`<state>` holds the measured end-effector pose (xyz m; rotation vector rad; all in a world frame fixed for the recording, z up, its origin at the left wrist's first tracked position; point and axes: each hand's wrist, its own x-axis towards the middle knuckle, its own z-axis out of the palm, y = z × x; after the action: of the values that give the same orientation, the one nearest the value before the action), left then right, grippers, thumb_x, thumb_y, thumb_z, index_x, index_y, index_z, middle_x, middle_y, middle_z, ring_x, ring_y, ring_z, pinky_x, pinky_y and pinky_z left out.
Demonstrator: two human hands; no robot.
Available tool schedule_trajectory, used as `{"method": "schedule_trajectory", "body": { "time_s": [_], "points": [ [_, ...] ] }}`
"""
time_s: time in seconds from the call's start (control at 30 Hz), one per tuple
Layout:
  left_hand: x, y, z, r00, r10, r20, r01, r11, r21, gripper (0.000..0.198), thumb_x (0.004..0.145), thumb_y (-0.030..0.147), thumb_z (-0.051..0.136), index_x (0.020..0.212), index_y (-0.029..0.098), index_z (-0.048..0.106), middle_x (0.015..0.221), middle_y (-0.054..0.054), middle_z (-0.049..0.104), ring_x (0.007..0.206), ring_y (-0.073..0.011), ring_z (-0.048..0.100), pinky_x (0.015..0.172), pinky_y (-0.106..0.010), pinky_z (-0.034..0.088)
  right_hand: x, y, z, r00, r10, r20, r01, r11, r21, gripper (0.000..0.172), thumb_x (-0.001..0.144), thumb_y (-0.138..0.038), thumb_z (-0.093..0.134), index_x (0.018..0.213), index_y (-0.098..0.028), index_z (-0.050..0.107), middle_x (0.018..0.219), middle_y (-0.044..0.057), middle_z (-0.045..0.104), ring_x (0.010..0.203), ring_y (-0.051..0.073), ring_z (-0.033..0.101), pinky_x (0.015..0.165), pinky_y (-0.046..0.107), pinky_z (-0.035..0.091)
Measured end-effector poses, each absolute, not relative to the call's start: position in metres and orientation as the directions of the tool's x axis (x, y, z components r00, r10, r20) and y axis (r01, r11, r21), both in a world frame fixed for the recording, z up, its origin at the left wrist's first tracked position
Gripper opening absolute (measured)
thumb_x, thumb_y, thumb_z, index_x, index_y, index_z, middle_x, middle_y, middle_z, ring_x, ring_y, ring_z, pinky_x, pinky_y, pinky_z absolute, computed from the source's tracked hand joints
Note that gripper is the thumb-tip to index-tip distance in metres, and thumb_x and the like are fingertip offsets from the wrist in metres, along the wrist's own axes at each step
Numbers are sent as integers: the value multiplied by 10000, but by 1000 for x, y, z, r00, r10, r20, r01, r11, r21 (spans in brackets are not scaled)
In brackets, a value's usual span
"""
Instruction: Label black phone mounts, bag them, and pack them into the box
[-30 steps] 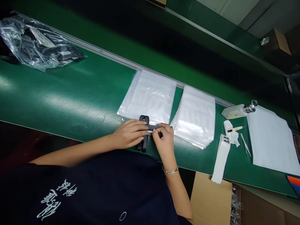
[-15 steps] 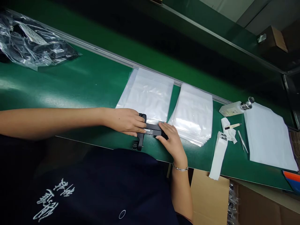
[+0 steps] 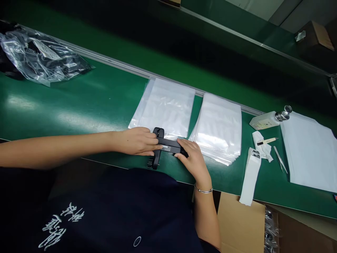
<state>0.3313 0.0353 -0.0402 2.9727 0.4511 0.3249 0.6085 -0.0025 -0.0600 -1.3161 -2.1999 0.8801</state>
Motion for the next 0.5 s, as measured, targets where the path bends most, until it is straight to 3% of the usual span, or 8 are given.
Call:
{"method": "schedule_trajectory", "body": {
  "time_s": [0.3, 0.5],
  "points": [
    [333, 25, -39, 928, 327, 180, 322, -945, 54, 370, 1004, 393, 420, 1130, 158, 677, 797, -51, 651, 749, -168, 570, 598, -317, 350, 607, -5, -60, -451, 892, 33, 641, 349, -683, 441, 938, -433, 609, 1360, -319, 555, 1337, 63, 616, 1240, 298, 547, 1086, 562, 361],
    [346, 19, -43, 912, 334, 240, 320, -943, 93, 342, 984, 366, 474, 1150, 136, 667, 806, -60, 657, 736, -165, 577, 585, -294, 355, 607, -6, -59, -454, 891, 13, 663, 348, -663, 436, 939, -432, 607, 1351, -304, 555, 1351, 76, 603, 1252, 304, 537, 1093, 584, 336]
  ]
}}
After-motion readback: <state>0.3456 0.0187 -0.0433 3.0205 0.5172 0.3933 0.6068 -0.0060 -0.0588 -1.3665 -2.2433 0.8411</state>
